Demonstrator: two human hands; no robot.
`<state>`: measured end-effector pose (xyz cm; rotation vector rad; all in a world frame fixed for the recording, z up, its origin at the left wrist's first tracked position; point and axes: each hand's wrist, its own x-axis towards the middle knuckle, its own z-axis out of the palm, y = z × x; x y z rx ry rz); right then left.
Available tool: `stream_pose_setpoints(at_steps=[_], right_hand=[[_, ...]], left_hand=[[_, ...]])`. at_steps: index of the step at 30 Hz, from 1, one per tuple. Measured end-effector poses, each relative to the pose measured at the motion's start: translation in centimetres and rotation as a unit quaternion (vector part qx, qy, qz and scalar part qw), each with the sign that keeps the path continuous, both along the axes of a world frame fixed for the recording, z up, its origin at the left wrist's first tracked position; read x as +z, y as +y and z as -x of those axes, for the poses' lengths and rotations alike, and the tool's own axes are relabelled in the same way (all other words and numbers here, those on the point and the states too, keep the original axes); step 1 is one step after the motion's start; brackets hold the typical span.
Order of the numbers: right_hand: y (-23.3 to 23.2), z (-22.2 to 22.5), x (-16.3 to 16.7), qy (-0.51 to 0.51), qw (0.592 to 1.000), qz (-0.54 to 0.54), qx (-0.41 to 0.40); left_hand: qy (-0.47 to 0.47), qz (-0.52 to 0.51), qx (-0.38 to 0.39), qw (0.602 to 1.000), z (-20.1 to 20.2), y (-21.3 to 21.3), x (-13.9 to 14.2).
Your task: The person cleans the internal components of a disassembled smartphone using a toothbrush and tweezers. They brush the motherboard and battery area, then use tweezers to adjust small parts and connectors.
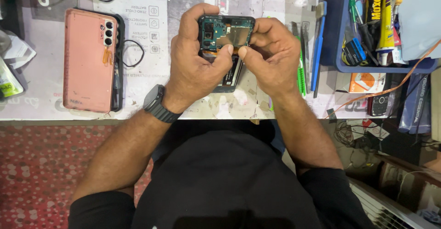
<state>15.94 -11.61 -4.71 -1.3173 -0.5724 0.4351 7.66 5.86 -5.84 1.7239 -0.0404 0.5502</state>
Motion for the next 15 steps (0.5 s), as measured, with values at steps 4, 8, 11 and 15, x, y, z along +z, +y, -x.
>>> stream_pose_setpoints(at_steps=[4, 8, 11, 15], right_hand=[[-0.15, 0.02, -0.15, 0.011, 1.000, -0.011, -0.001], [-0.21, 0.13, -0.24, 0.011, 1.000, -0.003, -0.005], [-0.10, 0.19, -0.26, 0.009, 1.000, -0.020, -0.007], [-0.01, 0.24, -0.26, 0.013, 1.000, -0.006, -0.014]], left_hand=[[0.003, 0.004, -0.005, 1.000, 0.07, -0.02, 0.06], [-0.011, 0.002, -0.008, 1.000, -0.02, -0.07, -0.10], [-0.016, -0.006, -0.004, 1.000, -0.01, -0.07, -0.16], [-0.006, -0.001, -0.006, 1.000, -0.01, -0.08, 0.00]])
